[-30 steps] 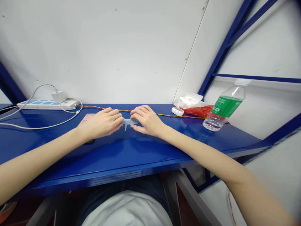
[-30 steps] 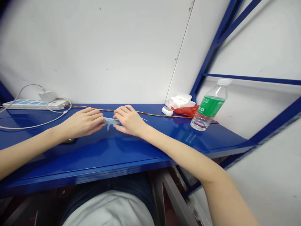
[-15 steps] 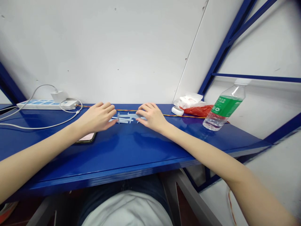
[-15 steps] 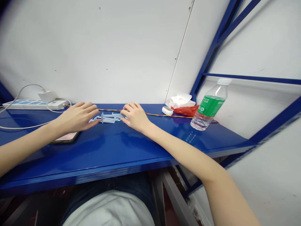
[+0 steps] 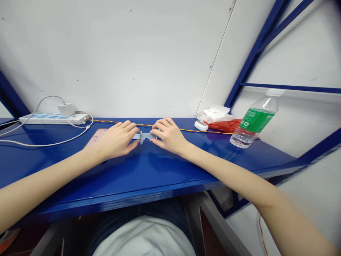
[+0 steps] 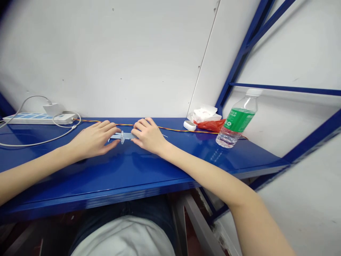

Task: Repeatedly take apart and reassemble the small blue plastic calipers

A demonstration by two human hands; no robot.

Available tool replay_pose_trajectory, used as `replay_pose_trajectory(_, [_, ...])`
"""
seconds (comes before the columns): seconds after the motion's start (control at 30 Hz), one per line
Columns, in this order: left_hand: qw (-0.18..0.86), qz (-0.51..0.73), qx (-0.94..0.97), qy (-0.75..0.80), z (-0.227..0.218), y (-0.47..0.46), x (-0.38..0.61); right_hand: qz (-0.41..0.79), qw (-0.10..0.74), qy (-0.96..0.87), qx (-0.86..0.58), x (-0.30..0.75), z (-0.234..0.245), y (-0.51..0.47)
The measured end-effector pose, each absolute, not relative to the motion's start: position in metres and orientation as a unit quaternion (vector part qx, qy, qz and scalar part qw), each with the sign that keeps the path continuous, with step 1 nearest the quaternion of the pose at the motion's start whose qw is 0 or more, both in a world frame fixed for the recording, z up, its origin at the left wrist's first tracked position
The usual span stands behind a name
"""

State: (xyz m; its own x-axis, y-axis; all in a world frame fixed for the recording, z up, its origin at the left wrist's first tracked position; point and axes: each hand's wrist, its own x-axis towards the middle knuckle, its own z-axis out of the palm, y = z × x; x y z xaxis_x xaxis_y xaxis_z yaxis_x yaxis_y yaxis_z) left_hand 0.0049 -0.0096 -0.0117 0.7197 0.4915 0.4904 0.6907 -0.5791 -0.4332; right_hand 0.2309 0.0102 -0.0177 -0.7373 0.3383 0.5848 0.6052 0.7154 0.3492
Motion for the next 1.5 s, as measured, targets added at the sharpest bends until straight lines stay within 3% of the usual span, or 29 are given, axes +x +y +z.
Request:
replay_pose_trajectory(0.47, [0.133,-0.218,-0.866,-0.429,-0.012,-0.018,0.016,-0.351,0.246,-0.880,-0.203,0.224,-0.023,0.009])
replay_pose_trajectory(0.7, [0.132,-0.232,-0.863,-0.430,-0.013,-0.009,0.004,-0.338,0.249,-0.878,-0.230,0.230,-0.021,0.013])
replay_pose_trajectory(0.87, [0.230,-0.207,-0.838,-0.450,-0.010,0.003,-0.009,-0.292,0.267,-0.872,-0.289,0.240,-0.018,0.020])
replay_pose_trajectory(1.17, [0.201,-0.150,-0.915,-0.317,-0.013,-0.007,0.003,-0.197,0.256,-0.904,-0.281,0.234,-0.014,0.011])
replay_pose_trajectory(1.5, [0.221,-0.042,-0.869,-0.441,-0.026,0.022,-0.020,0.003,0.146,-0.947,-0.285,0.239,-0.011,0.012])
